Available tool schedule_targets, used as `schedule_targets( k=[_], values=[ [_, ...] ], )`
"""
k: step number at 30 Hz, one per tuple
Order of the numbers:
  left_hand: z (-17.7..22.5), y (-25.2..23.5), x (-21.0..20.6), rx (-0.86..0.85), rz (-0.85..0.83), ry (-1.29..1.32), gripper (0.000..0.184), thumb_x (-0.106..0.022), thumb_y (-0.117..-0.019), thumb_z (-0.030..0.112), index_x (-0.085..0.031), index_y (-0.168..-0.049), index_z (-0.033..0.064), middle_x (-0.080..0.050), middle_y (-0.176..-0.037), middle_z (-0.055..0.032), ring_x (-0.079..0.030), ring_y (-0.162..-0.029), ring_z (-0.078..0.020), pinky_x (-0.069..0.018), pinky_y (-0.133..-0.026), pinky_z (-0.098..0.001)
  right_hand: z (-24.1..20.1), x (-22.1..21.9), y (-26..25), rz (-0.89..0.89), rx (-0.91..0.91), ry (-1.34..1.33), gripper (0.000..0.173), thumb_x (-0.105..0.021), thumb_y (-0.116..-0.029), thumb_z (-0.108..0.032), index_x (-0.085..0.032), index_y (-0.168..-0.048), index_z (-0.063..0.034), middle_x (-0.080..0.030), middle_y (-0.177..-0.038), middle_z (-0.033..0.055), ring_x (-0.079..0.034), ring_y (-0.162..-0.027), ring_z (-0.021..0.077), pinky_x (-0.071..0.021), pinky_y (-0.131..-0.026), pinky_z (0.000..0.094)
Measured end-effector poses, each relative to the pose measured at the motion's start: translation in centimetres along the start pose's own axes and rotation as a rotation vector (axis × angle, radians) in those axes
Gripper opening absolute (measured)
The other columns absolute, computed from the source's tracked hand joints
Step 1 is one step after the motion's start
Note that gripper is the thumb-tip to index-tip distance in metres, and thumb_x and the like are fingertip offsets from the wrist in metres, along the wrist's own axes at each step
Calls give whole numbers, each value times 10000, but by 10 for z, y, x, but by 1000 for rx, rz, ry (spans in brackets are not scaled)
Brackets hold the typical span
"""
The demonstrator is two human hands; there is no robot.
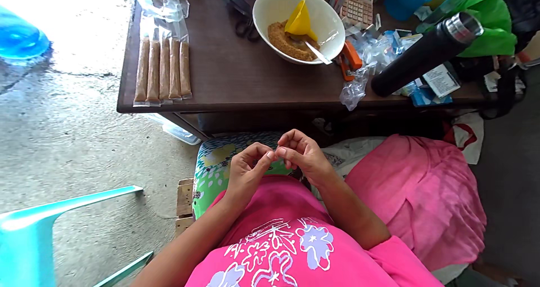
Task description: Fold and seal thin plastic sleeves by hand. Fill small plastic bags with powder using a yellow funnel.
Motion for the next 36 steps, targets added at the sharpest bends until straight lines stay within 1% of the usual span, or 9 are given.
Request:
schedule_targets(
  k=[8, 13, 16, 19, 29, 33, 36],
  values=[
    [0, 0, -1, -6, 2, 2, 116, -629, -982, 174, -714, -905, 187, -697, -902, 91, -659, -855, -28, -560, -794, -213, -1, 0, 1, -7, 6, -4, 115, -637, -930, -41, -605, -1036, -72, -669, -802, -4, -576, -603, 8, -482, -567, 145],
    [-1, 1, 0, 0, 12, 1, 112, -635, -981, 173, -716, -904, 186, -698, -900, 95, -658, -850, -23, -557, -793, -209, -4, -1, 1, 0, 9, 22, 147, -653, -909, 14, -605, -1027, -60, -653, -793, -9, -579, -611, 12, -492, -571, 147],
    [0, 1, -1, -3, 4, -8, 121, -619, -986, 162, -711, -909, 184, -696, -900, 94, -660, -857, -26, -559, -800, -215, -3, 0, 1, -4, 12, 36, 147, -637, -914, 15, -603, -1036, -61, -654, -808, -6, -575, -614, 12, -485, -567, 150],
    [0, 0, -1, -5, 4, -9, 121, -621, -981, 158, -713, -906, 182, -696, -897, 93, -657, -847, -23, -557, -784, -207, -3, 0, 1, -2, 11, 39, 144, -631, -919, 18, -604, -1037, -60, -655, -808, -7, -572, -611, 11, -482, -566, 151],
    [2, -1, -1, -2, -3, -9, 110, -633, -979, 174, -714, -905, 190, -689, -893, 99, -646, -837, -12, -550, -773, -196, -4, 0, 1, -17, 3, 27, 128, -632, -926, -6, -606, -1033, -70, -660, -807, -8, -575, -600, 8, -488, -557, 147],
    [1, -2, 0, -3, -7, -1, 111, -633, -978, 177, -714, -904, 187, -690, -890, 97, -649, -833, -14, -550, -765, -192, -4, -1, 0, -30, 5, 17, 146, -644, -919, 12, -602, -1033, -70, -661, -811, -3, -570, -600, 9, -482, -556, 145],
    [1, -3, -1, -7, -16, 7, 88, -657, -972, 205, -715, -906, 195, -687, -903, 98, -648, -847, -16, -550, -771, -195, -4, -1, -1, -35, 9, 15, 150, -644, -918, 22, -605, -1026, -75, -663, -804, -5, -576, -605, 8, -483, -558, 143]
  ],
)
Point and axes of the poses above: each hand's wrist, its own y-axis away from the middle knuckle, its own x-axis out of the back of the hand, z = x × y, the point moved 10 cm from there along -y, towards the middle knuckle
